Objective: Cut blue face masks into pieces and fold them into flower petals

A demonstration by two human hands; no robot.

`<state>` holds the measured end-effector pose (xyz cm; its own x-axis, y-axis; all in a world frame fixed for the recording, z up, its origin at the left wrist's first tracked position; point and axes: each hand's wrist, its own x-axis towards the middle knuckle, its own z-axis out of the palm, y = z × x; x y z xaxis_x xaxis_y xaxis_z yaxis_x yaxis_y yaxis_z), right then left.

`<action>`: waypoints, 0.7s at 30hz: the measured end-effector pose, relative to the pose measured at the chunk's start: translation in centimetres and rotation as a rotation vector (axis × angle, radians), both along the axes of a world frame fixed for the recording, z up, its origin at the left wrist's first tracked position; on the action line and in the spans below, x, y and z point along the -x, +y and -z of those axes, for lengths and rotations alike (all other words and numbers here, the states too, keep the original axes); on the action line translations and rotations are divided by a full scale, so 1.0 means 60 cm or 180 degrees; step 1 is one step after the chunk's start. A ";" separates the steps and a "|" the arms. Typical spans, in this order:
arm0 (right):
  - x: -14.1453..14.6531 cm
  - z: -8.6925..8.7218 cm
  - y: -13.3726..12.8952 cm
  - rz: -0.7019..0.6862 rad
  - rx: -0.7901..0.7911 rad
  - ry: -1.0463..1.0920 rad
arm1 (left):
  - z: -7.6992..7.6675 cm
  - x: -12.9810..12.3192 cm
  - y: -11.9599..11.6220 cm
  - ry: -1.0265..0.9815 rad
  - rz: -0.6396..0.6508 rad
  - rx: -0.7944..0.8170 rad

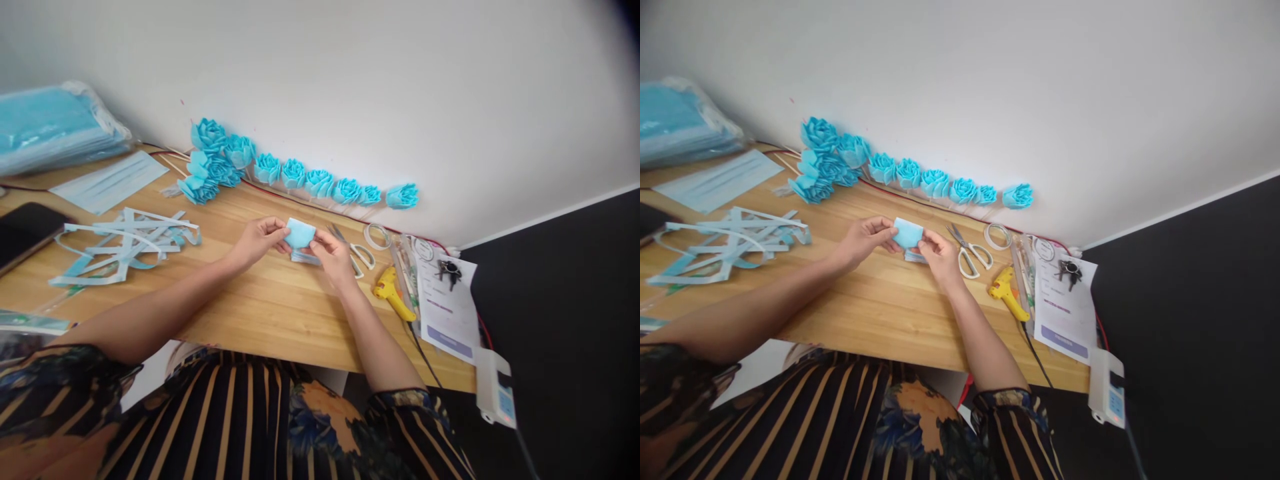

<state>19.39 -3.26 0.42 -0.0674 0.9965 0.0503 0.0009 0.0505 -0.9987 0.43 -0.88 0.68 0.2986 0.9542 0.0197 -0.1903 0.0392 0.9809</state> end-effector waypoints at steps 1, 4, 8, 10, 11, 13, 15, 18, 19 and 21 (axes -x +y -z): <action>0.001 -0.001 -0.001 -0.0031 0.0002 0.0019 | 0.000 -0.001 -0.001 0.0031 -0.0002 -0.0049; 0.003 -0.001 -0.003 -0.0111 -0.0028 0.0018 | 0.000 -0.003 -0.004 0.0117 0.0040 -0.0167; 0.003 0.002 -0.003 0.0046 -0.0048 -0.0185 | 0.002 -0.005 -0.007 0.0198 0.0130 -0.0209; 0.002 0.003 -0.001 0.0142 -0.0017 -0.0163 | 0.001 -0.004 -0.007 0.0215 0.0119 -0.0210; 0.001 0.003 -0.001 0.0174 0.0004 -0.0139 | 0.001 -0.004 -0.006 0.0221 0.0089 -0.0215; -0.001 0.002 0.001 0.0256 -0.0025 -0.0185 | -0.001 -0.002 -0.005 0.0247 0.0031 -0.0231; -0.005 -0.003 0.001 0.0364 -0.0234 -0.0355 | -0.002 -0.002 -0.005 0.0314 0.0031 -0.0253; -0.011 -0.015 -0.004 0.0330 -0.0877 -0.0824 | -0.003 -0.003 -0.009 0.0460 0.0116 -0.0368; -0.012 -0.019 -0.006 0.0254 -0.1089 -0.1022 | -0.003 -0.004 -0.012 0.0518 0.0145 -0.0447; -0.010 -0.026 -0.012 0.0073 -0.1363 -0.1393 | -0.002 -0.006 -0.018 0.0670 0.0185 -0.0671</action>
<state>20.01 -3.96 1.98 -0.1512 0.8952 0.4192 0.4124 0.4426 -0.7963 0.81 -1.94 0.83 0.3711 0.9168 0.1475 0.0148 -0.1646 0.9862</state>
